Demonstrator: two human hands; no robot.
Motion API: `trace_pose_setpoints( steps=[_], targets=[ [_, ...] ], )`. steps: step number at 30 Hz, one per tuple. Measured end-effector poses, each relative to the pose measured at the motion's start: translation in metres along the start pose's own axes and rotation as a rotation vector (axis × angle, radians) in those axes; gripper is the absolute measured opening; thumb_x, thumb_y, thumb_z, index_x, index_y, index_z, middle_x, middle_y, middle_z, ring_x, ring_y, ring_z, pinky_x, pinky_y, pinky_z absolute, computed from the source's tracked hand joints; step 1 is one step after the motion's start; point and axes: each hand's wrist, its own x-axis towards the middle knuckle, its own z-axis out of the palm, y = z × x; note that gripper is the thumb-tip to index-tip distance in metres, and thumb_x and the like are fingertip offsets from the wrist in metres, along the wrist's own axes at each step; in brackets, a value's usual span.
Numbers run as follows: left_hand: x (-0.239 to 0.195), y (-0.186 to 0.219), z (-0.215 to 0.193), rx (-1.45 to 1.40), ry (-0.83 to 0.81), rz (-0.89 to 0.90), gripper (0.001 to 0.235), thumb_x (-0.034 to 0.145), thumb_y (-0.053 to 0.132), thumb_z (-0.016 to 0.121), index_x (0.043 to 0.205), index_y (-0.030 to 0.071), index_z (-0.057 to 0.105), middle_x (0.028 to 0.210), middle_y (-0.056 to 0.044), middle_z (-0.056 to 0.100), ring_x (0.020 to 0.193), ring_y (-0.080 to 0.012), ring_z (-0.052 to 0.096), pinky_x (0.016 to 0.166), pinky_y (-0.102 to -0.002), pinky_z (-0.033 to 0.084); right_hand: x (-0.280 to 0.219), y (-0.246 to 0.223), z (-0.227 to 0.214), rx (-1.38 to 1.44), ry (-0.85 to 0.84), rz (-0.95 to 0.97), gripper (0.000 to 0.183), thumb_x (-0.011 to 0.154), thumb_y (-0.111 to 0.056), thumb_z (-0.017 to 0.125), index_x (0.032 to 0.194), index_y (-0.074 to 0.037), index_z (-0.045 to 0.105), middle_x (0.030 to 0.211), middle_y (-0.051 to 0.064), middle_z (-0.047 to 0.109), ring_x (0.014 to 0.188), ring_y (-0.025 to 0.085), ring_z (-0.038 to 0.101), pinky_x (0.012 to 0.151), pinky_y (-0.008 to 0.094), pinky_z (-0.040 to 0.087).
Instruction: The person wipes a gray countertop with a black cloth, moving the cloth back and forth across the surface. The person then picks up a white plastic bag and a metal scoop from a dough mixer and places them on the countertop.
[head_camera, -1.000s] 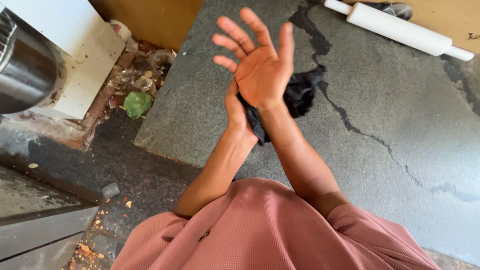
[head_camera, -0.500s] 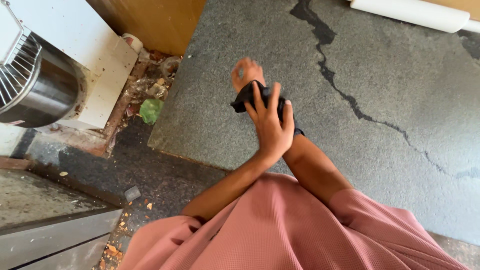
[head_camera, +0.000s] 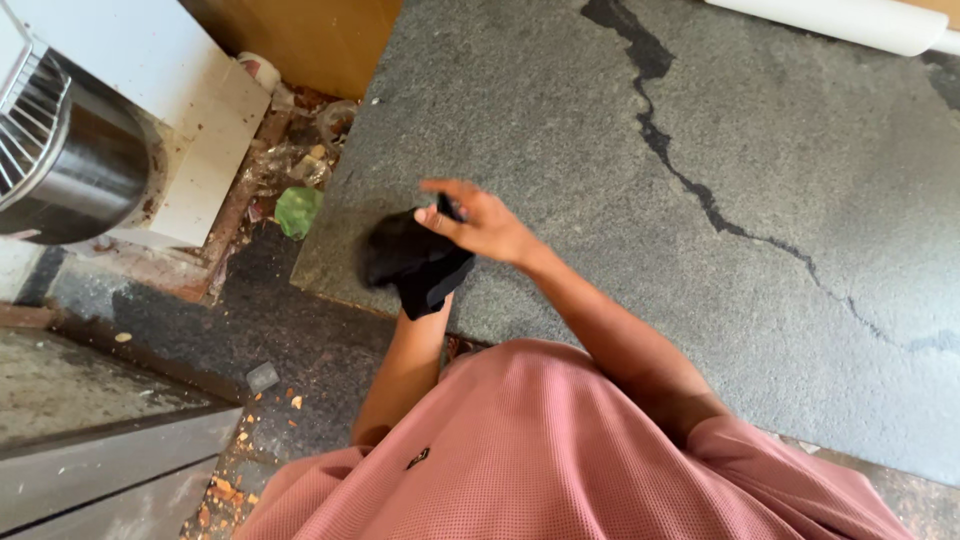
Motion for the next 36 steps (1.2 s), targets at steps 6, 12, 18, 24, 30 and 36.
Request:
trace_pose_setpoints(
  steps=[6,12,18,24,30,36],
  targets=[
    [-0.027,-0.02,0.07,-0.313,-0.495,0.104,0.062,0.104,0.053,0.048,0.158,0.024,0.046,0.171,-0.012,0.02,0.158,-0.044,0.015,0.127,-0.061,0.013,-0.014,-0.08,0.015,-0.317,-0.009,0.001,0.067,0.084,-0.052,0.077,0.143,-0.026,0.06,0.164,0.024,0.021,0.146,0.057,0.012,0.104,0.081,0.017],
    [-0.021,-0.014,0.088,-0.402,-0.649,0.17,0.067,0.104,0.062,0.043,0.163,0.03,0.042,0.175,-0.003,0.016,0.162,-0.0398,0.007,0.13,-0.062,0.007,-0.007,-0.058,0.038,-0.506,0.18,-0.123,0.045,0.095,-0.039,0.071,0.137,-0.023,0.069,0.163,0.022,0.038,0.154,0.049,0.021,0.116,0.078,0.011],
    [-0.01,-0.014,0.088,-0.268,-0.218,-0.066,0.068,0.101,0.069,0.039,0.149,0.023,0.05,0.155,-0.002,0.044,0.147,-0.0289,0.035,0.121,-0.053,0.026,0.012,-0.026,0.013,-0.253,0.272,-0.169,0.038,0.103,-0.027,0.065,0.135,-0.005,0.066,0.147,0.026,0.059,0.15,0.042,0.045,0.124,0.048,0.033],
    [-0.031,0.003,0.116,-0.542,-0.34,-0.274,0.095,0.095,0.087,0.027,0.138,0.007,0.057,0.126,-0.007,0.065,0.117,-0.0241,0.06,0.108,-0.042,0.045,-0.007,0.043,-0.019,-0.137,0.196,-0.15,0.038,0.106,-0.021,0.062,0.133,0.005,0.063,0.129,0.023,0.069,0.125,0.029,0.066,0.107,0.035,0.048],
    [-0.026,0.084,0.104,-0.242,0.124,-0.085,0.095,0.089,0.082,0.024,0.142,0.008,0.052,0.147,-0.023,0.054,0.134,-0.0432,0.054,0.112,-0.06,0.04,-0.072,0.098,-0.065,0.253,0.445,0.372,0.038,0.101,-0.022,0.067,0.13,0.003,0.069,0.114,0.01,0.074,0.096,0.013,0.066,0.088,0.028,0.053],
    [-0.028,0.165,-0.001,1.457,0.783,0.508,0.061,0.099,0.057,0.061,0.13,0.005,0.059,0.126,-0.017,0.066,0.122,-0.0325,0.063,0.103,-0.048,0.05,-0.111,0.114,-0.121,-0.157,0.311,0.508,0.076,0.094,-0.056,0.067,0.155,-0.016,0.046,0.167,0.021,0.019,0.155,0.04,0.012,0.119,0.057,0.02]
  ],
)
